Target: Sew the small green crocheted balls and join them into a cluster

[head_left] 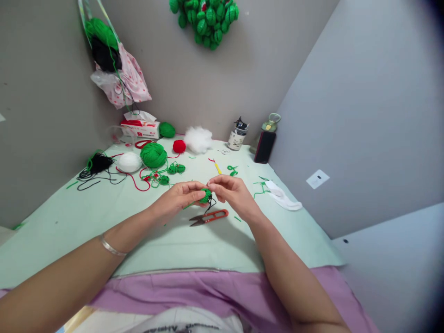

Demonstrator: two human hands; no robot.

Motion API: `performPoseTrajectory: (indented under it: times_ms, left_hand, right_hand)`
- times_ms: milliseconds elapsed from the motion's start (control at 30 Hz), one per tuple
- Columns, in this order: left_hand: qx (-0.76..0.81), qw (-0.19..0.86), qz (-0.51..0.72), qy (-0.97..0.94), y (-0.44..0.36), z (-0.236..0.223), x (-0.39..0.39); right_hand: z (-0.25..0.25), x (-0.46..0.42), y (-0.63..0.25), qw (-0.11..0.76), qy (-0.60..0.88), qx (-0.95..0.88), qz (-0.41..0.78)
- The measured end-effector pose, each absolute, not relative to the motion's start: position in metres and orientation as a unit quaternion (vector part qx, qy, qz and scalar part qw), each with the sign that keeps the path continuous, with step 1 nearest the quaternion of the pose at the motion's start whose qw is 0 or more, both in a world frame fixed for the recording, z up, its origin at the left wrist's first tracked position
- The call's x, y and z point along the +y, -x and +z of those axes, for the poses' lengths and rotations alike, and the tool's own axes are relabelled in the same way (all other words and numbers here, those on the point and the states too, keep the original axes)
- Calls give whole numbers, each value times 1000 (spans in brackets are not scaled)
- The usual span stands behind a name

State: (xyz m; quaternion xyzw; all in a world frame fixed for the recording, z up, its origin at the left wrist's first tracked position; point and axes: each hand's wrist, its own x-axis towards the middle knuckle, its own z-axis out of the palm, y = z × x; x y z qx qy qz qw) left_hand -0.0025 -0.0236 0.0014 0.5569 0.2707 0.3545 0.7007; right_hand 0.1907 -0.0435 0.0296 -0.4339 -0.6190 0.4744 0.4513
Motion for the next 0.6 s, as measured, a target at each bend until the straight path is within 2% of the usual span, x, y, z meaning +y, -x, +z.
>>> performPoseTrajectory:
  times_ms: [133,333,500,600]
  left_hand:
    - [265,700,336,-571,1,0,-24]
    - [273,715,311,-564,-2,6,-29]
    - [253,745,309,-534,-1,4,-29]
    - [245,750,301,-536,1,3,-27]
  right_hand:
    - [24,-36,-193,446,426,-555,559]
    - [27,-22,-209,616,419,-395,538]
    - [33,-27,-209,510,357,-429,655]
    - [32,-21,-219,534,373,-435,622]
